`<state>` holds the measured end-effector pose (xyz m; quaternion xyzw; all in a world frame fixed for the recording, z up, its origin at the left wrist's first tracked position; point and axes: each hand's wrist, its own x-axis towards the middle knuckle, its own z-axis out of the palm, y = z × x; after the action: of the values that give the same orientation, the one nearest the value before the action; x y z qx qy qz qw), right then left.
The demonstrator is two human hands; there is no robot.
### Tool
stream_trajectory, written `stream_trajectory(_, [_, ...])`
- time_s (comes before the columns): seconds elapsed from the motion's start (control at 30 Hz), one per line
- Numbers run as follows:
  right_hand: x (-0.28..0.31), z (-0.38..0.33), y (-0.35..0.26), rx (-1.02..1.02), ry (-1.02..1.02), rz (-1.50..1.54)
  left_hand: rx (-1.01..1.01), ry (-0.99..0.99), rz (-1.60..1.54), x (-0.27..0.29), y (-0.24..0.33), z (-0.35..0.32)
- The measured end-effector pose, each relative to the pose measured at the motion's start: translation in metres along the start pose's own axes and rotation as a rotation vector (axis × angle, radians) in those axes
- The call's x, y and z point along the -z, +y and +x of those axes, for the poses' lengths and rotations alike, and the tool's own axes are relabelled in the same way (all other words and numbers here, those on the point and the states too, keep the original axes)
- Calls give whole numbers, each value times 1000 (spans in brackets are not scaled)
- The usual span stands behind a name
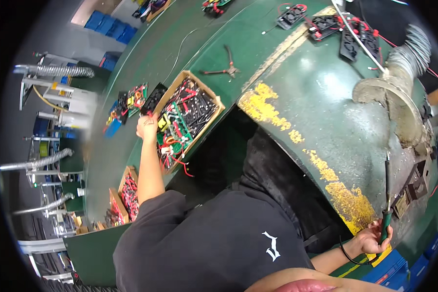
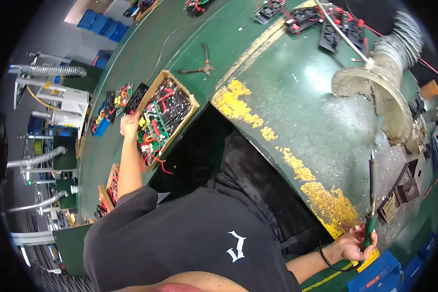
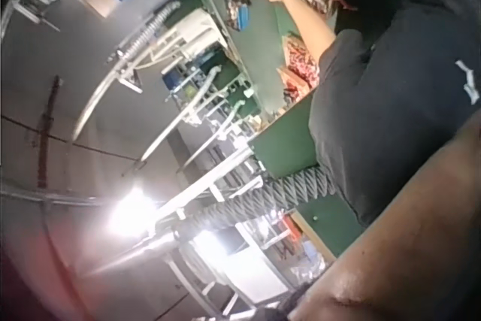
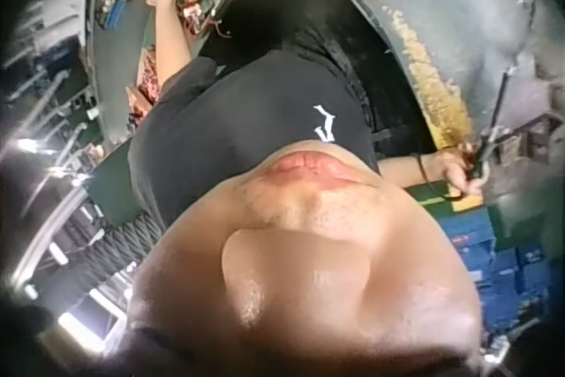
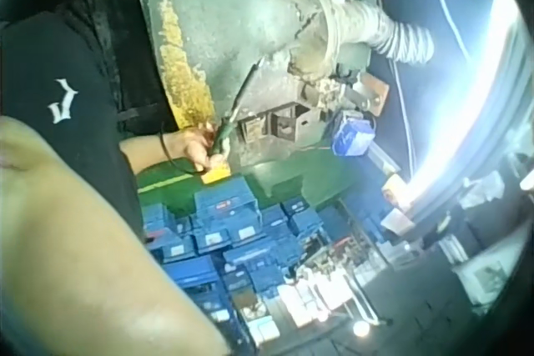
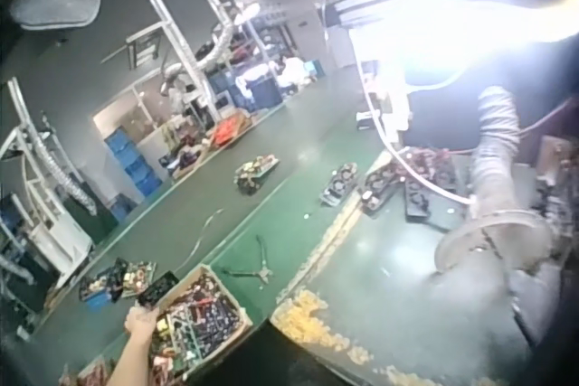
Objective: Soldering wires and components onto electronic circuit boards at a workstation.
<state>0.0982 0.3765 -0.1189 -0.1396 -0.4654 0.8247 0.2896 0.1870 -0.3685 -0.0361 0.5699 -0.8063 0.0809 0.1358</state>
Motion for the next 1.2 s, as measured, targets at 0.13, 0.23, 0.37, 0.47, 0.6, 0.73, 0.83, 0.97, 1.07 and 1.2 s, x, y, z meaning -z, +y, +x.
stream_trajectory(0.13, [-3,-6,0,6,29,69,-77,144,-231,9,19,-16])
stream_trajectory(0.23, [-12,-6,0,38,-13,124,-213,317,-423,45,34,-21])
stream_trajectory(0.37, [-7,-8,-1,39,-67,167,-448,499,-569,120,75,-47])
stream_trajectory(0.47, [-7,-9,-3,45,-84,163,-548,587,-537,178,118,-84])
stream_trajectory(0.6, [-8,-8,6,27,-18,164,-840,838,-597,223,147,-95])
stream_trajectory(0.73, [-12,-7,0,15,-115,231,-795,508,-857,263,184,-128])
stream_trajectory(0.83, [-14,-9,0,30,-145,200,-915,144,-1182,236,228,-145])
stream_trajectory(0.97, [-22,-11,0,72,-95,158,-825,-337,-1495,207,270,-207])
stream_trajectory(1.07, [-20,-11,0,97,-77,128,-780,-575,-1468,183,307,-241])
stream_trajectory(1.2, [-24,-10,1,116,-40,117,-708,-783,-1580,154,356,-250])
